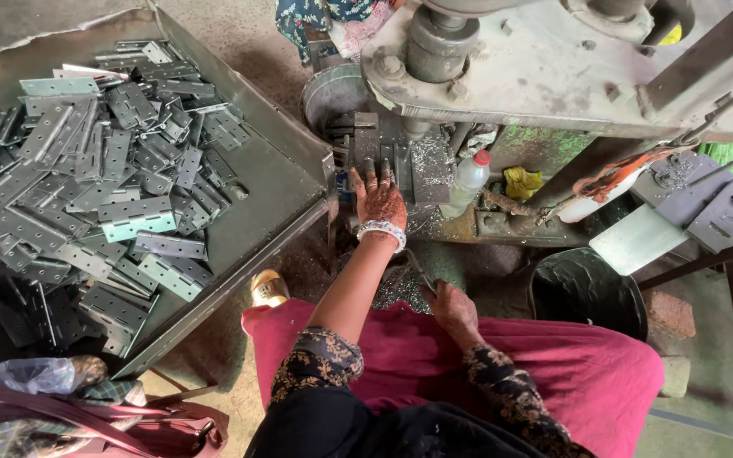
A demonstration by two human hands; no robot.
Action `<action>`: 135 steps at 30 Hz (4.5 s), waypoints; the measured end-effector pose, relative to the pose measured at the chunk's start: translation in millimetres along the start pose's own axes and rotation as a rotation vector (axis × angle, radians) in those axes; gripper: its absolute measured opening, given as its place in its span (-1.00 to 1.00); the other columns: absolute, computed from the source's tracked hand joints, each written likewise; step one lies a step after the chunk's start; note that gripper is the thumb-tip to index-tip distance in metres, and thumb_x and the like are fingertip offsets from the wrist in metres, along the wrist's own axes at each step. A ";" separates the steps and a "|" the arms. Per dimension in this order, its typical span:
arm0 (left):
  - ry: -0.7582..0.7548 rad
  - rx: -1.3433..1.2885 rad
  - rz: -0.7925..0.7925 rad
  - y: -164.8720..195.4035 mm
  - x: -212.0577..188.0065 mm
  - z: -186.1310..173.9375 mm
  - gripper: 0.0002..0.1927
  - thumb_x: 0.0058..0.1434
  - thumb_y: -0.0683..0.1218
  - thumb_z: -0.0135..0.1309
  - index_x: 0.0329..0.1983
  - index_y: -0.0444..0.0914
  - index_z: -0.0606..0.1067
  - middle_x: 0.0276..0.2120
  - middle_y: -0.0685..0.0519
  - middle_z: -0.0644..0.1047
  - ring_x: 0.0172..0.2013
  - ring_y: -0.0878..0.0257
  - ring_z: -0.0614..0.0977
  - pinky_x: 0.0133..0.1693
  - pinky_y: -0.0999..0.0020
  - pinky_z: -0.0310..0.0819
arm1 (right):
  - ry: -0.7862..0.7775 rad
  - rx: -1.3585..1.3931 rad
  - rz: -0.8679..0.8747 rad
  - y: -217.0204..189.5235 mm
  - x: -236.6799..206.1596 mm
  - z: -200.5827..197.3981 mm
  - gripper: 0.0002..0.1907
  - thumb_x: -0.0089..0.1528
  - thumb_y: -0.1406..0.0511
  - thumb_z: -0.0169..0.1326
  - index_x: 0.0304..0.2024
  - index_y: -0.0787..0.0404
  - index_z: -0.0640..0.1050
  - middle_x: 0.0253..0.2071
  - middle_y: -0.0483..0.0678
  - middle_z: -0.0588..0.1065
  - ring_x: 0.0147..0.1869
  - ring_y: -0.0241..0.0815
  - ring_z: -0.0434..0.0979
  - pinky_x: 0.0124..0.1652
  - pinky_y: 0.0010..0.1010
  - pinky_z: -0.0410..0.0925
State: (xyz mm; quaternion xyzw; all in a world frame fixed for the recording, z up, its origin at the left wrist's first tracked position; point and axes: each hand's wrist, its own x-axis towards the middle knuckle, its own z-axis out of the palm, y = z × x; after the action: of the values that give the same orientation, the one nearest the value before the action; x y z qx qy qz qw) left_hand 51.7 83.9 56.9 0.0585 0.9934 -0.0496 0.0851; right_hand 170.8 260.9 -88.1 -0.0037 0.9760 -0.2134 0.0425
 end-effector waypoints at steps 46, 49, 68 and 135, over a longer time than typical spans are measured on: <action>-0.042 0.062 -0.065 14.4 83.6 -5.4 -0.51 0.45 -0.08 -0.22 0.45 -0.15 0.30 0.54 0.04 0.02 0.53 -0.02 -0.10 0.40 -0.34 -0.59 | 0.003 0.007 -0.063 17.3 27.7 -2.6 -0.48 0.28 -0.10 0.03 -0.18 0.24 0.53 -0.34 0.22 0.60 -0.26 0.27 0.63 -0.25 0.06 0.45; 0.016 0.066 -0.115 18.4 90.6 2.0 -0.53 0.47 -0.08 -0.25 0.43 -0.15 0.30 0.54 0.01 0.01 0.53 -0.01 -0.09 0.41 -0.31 -0.55 | 0.005 0.001 0.017 19.5 12.6 15.1 -0.49 0.26 -0.12 0.04 -0.13 0.17 0.54 -0.33 0.23 0.59 -0.25 0.30 0.62 -0.26 0.08 0.45; 0.684 -0.167 -1.049 -278.4 -135.0 95.0 -0.04 -0.02 0.22 0.28 0.30 -0.40 0.23 0.23 -0.24 0.34 0.14 -0.18 0.41 0.10 -0.06 0.38 | 0.182 -0.397 0.049 -79.1 15.7 -74.5 -0.58 0.39 -0.12 -0.07 0.03 -0.08 0.59 -0.18 0.12 0.65 -0.08 0.21 0.67 -0.15 0.01 0.44; 0.313 -0.293 0.027 49.6 27.0 90.4 -0.52 0.53 -0.07 -0.23 0.45 -0.26 0.36 0.37 -0.15 0.35 0.27 -0.02 0.49 0.48 -0.18 -0.08 | 0.323 -0.512 -0.330 -7.1 16.9 -69.4 -0.68 0.27 0.15 -0.01 -0.14 0.27 0.56 -0.48 0.00 0.58 -0.40 0.01 0.62 -0.42 -0.14 0.43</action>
State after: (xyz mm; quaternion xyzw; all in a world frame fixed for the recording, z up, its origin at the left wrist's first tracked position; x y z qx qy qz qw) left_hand 46.2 126.1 -40.8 0.0656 0.9903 0.1061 -0.0617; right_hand 148.0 282.9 -23.7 -0.1382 0.9783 0.0366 -0.1498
